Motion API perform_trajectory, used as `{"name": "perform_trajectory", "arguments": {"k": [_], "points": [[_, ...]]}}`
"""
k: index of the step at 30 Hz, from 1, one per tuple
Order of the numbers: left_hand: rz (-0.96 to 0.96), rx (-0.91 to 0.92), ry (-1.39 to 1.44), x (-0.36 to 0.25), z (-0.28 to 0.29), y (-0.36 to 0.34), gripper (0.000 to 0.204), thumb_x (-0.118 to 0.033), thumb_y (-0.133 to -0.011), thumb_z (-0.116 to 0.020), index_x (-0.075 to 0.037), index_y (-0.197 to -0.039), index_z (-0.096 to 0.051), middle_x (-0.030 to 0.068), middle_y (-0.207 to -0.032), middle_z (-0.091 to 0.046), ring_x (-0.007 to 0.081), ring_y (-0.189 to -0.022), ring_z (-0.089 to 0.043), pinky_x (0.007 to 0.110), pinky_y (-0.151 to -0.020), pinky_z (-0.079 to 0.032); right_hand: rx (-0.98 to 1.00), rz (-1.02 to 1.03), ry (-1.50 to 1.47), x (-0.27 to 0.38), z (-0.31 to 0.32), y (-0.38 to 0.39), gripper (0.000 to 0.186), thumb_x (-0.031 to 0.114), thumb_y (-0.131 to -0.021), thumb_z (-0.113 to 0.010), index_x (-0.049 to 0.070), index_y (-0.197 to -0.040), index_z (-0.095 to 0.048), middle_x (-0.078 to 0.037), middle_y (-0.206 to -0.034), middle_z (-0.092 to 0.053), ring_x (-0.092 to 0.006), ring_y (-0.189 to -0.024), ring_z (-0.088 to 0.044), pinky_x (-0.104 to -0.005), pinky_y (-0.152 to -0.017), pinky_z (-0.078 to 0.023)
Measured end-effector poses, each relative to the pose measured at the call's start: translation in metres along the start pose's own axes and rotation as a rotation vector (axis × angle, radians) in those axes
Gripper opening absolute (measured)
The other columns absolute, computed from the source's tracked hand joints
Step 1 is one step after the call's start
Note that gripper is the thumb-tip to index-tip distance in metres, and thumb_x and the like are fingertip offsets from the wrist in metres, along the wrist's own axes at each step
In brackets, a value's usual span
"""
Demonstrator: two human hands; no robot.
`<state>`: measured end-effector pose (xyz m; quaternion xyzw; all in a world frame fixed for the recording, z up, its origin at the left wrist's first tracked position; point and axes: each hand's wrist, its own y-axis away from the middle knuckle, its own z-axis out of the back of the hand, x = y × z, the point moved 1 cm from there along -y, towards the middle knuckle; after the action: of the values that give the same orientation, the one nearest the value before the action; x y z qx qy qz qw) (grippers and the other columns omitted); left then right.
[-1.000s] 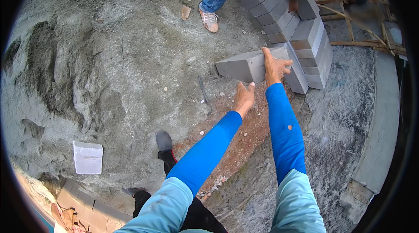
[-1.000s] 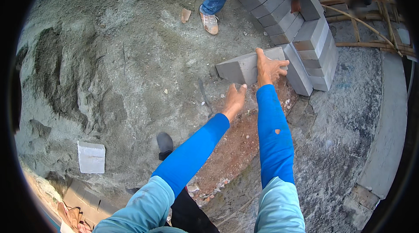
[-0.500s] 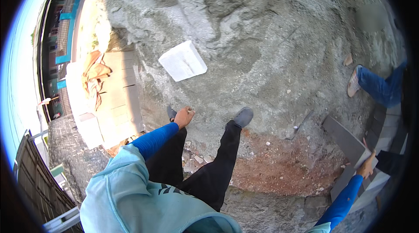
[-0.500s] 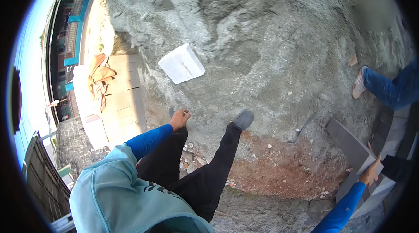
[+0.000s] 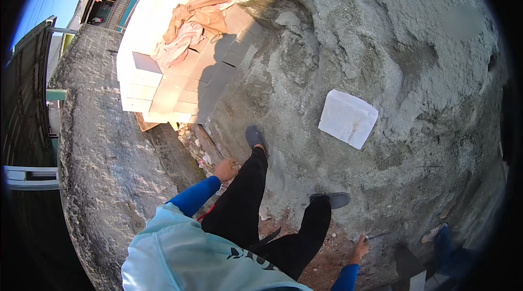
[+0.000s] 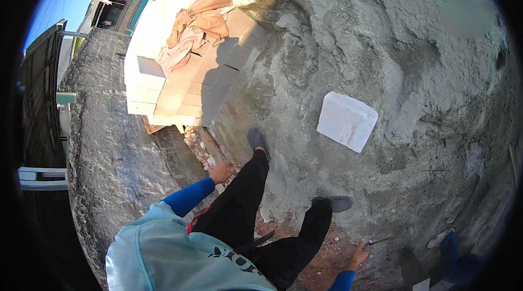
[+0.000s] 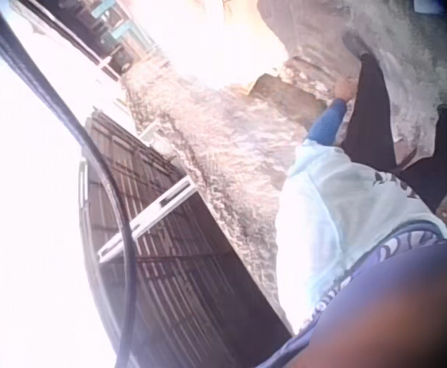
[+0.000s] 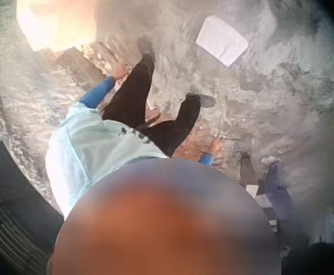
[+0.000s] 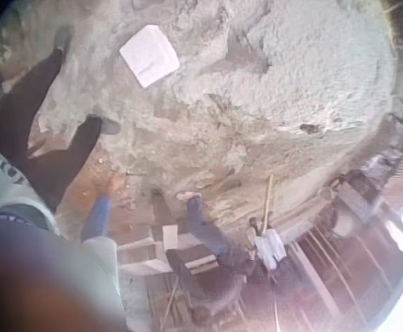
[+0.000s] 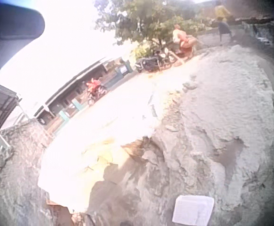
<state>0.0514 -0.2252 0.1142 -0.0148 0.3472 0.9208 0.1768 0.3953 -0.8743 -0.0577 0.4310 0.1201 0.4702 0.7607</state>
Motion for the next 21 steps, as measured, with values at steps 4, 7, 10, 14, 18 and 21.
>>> {"name": "perform_trajectory", "arguments": {"k": [4,7,10,14,18,21], "points": [[0.160,-0.100,0.156,0.120,0.010,0.009,0.052,-0.042,-0.086,-0.070,0.002,-0.114,-0.069,0.0285,-0.105,-0.070,0.0446,-0.105,-0.067,0.049,-0.094,-0.052,0.110,0.565,0.215,0.228,-0.128,0.145,0.076,0.045,-0.089,-0.074,-0.010,-0.138,-0.054,-0.035,-0.142,-0.051,-0.0477,-0.134,-0.048,-0.0505,-0.113,-0.038],[0.327,-0.090,0.326,0.191,0.023,0.014,0.048,-0.041,-0.086,-0.071,0.000,-0.112,-0.069,0.0260,-0.100,-0.071,0.0435,-0.101,-0.067,0.048,-0.091,-0.053,0.189,0.587,0.116,0.347,-0.177,0.225,0.069,0.038,-0.089,-0.074,-0.013,-0.133,-0.057,-0.031,-0.134,-0.059,-0.0389,-0.120,-0.061,-0.0450,-0.099,-0.050],[0.504,-0.066,0.520,0.271,0.050,0.044,0.046,-0.038,-0.088,-0.065,0.003,-0.109,-0.072,0.0269,-0.107,-0.071,0.0411,-0.102,-0.068,0.047,-0.091,-0.053,0.223,0.590,0.211,0.446,-0.237,0.288,0.070,0.038,-0.087,-0.077,-0.013,-0.130,-0.059,-0.031,-0.128,-0.063,-0.0389,-0.119,-0.063,-0.0446,-0.098,-0.050],[0.708,-0.207,0.956,0.352,0.071,0.087,0.037,-0.030,-0.093,-0.065,0.000,-0.114,-0.070,0.0145,-0.098,-0.071,0.0265,-0.083,-0.068,0.039,-0.070,-0.053,0.238,0.765,0.406,0.558,-0.307,0.327,0.073,0.043,-0.082,-0.079,-0.011,-0.128,-0.061,-0.030,-0.124,-0.066,-0.0409,-0.114,-0.065,-0.0453,-0.097,-0.051],[1.018,-0.300,1.513,0.354,0.112,0.093,0.023,-0.026,-0.096,-0.060,-0.004,-0.099,-0.064,0.0100,-0.079,-0.059,0.0224,-0.063,-0.061,0.036,-0.053,-0.044,0.212,0.879,0.658,0.707,-0.347,0.397,0.079,0.049,-0.079,-0.079,-0.007,-0.131,-0.060,-0.032,-0.122,-0.066,-0.0436,-0.115,-0.064,-0.0478,-0.099,-0.050],[1.194,-0.277,1.777,0.342,0.097,0.108,0.019,-0.022,-0.096,-0.060,-0.006,-0.105,-0.061,0.0086,-0.077,-0.054,0.0211,-0.056,-0.058,0.032,-0.042,-0.038,0.170,1.049,0.743,0.806,-0.394,0.429,0.083,0.046,-0.078,-0.082,-0.005,-0.138,-0.055,-0.030,-0.130,-0.063,-0.0443,-0.121,-0.061,-0.0487,-0.104,-0.048]]}}
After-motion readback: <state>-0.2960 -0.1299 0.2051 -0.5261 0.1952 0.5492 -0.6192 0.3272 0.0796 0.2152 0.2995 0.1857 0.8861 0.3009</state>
